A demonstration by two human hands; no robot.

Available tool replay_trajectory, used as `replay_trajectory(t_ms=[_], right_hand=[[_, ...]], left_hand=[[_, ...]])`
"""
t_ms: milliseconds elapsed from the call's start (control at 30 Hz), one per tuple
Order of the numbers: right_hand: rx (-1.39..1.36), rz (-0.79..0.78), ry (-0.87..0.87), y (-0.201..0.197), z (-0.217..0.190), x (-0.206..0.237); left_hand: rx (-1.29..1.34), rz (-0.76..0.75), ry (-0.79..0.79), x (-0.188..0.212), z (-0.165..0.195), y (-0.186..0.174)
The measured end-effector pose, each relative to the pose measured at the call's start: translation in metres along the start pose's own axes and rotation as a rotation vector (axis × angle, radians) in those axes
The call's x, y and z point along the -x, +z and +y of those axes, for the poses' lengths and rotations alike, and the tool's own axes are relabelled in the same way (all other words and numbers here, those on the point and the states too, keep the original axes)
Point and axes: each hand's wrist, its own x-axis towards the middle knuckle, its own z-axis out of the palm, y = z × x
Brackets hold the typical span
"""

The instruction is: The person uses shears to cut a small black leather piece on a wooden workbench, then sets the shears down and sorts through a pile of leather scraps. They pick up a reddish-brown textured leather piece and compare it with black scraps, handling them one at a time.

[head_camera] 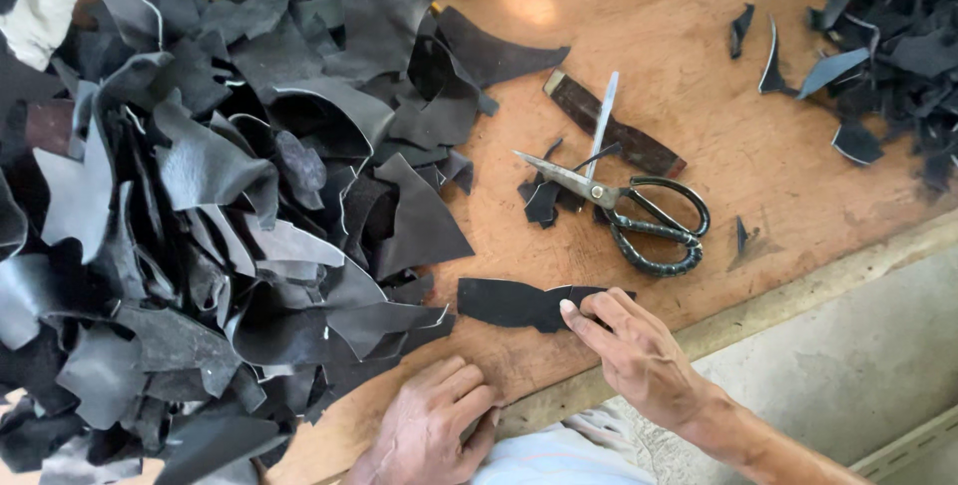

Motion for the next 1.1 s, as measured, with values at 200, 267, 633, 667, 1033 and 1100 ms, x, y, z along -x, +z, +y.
replay_trajectory(t_ms=[200, 267, 633, 667, 1033, 1100], right_hand=[[-0.061, 0.023, 0.021, -0.010, 0.017, 0.006], [-0.097, 0.010, 0.057, -0.014, 0.017, 0.007], [0.062, 0.166, 0.246, -0.037, -0.009, -0.005], [0.047, 0.185, 0.217, -0.042, -0.007, -0.012], [-0.037, 0.039, -0.031, -0.060, 0.024, -0.207], [-0.097, -0.073, 0.039, -0.029, 0.001, -0.252]], left_hand=[[-0.061, 0.020, 0.024, -0.019, 0.011, 0.013], [-0.069, 0.014, 0.028, -0.022, 0.016, 0.014], [-0.132, 0.294, -0.012, -0.068, 0.046, 0.023], [-0.141, 0.300, -0.008, -0.078, 0.045, 0.020], [-0.224, 0.149, -0.024, -0.096, 0.029, 0.025], [-0.234, 0.183, 0.021, -0.085, 0.014, 0.023]])
